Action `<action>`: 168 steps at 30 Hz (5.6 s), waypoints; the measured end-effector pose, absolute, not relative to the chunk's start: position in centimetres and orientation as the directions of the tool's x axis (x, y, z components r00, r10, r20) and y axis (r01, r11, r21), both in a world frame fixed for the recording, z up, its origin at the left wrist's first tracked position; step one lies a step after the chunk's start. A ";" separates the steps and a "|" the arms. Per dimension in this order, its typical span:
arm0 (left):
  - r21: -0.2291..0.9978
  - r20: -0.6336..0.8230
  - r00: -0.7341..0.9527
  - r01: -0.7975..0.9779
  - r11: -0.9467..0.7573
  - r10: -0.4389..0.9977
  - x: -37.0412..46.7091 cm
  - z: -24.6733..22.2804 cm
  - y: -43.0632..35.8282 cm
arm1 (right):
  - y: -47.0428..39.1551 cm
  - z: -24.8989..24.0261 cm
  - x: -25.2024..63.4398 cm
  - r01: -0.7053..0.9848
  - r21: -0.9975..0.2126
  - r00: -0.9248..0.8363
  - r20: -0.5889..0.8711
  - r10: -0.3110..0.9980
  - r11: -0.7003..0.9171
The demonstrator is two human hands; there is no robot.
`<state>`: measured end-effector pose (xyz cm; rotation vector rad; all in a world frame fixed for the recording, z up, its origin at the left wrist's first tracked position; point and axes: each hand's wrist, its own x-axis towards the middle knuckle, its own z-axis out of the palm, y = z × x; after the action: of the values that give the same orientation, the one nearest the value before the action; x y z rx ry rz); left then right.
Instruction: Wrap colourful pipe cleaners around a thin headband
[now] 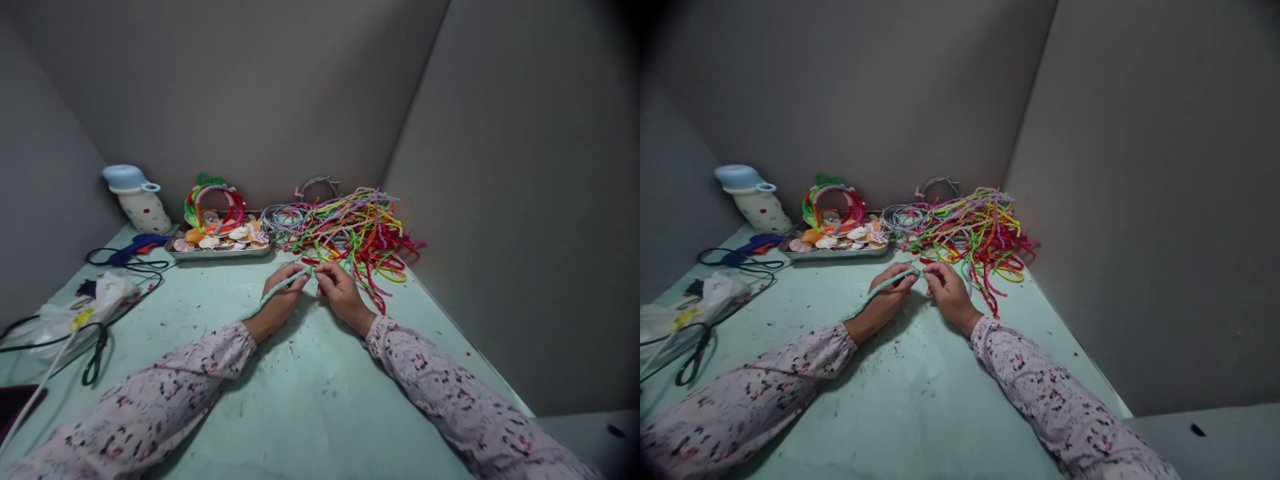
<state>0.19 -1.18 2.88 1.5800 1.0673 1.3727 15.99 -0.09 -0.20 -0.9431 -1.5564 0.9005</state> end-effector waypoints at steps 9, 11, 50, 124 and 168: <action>0.879 0.441 0.073 0.166 -0.447 0.895 0.1 2.2 -0.9 | -0.2 0.1 16.0 0.068 -0.922 -0.146 0.368 0.918 0.380; 0.871 0.458 0.066 0.167 -0.462 0.887 0.1 2.2 -0.9 | -0.3 0.1 16.0 0.065 -0.920 -0.144 0.376 0.916 0.387; 0.989 0.135 0.222 0.025 -0.144 0.966 0.1 1.8 -0.2 | -0.2 0.0 16.5 0.084 -0.872 -0.174 0.464 0.868 0.483; 0.976 0.156 0.316 0.098 -0.196 0.936 -0.2 1.4 0.2 | -0.1 -0.3 16.5 0.134 -0.886 -0.149 0.426 0.893 0.445; 0.942 0.241 0.130 0.209 -0.264 0.962 -0.1 2.1 -0.2 | 0.0 0.4 16.6 0.200 -0.828 0.143 0.553 0.821 0.523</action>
<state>-0.09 -0.21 2.12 1.6170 1.1618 1.2008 16.61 -0.01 0.35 -0.9647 -1.3887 0.5664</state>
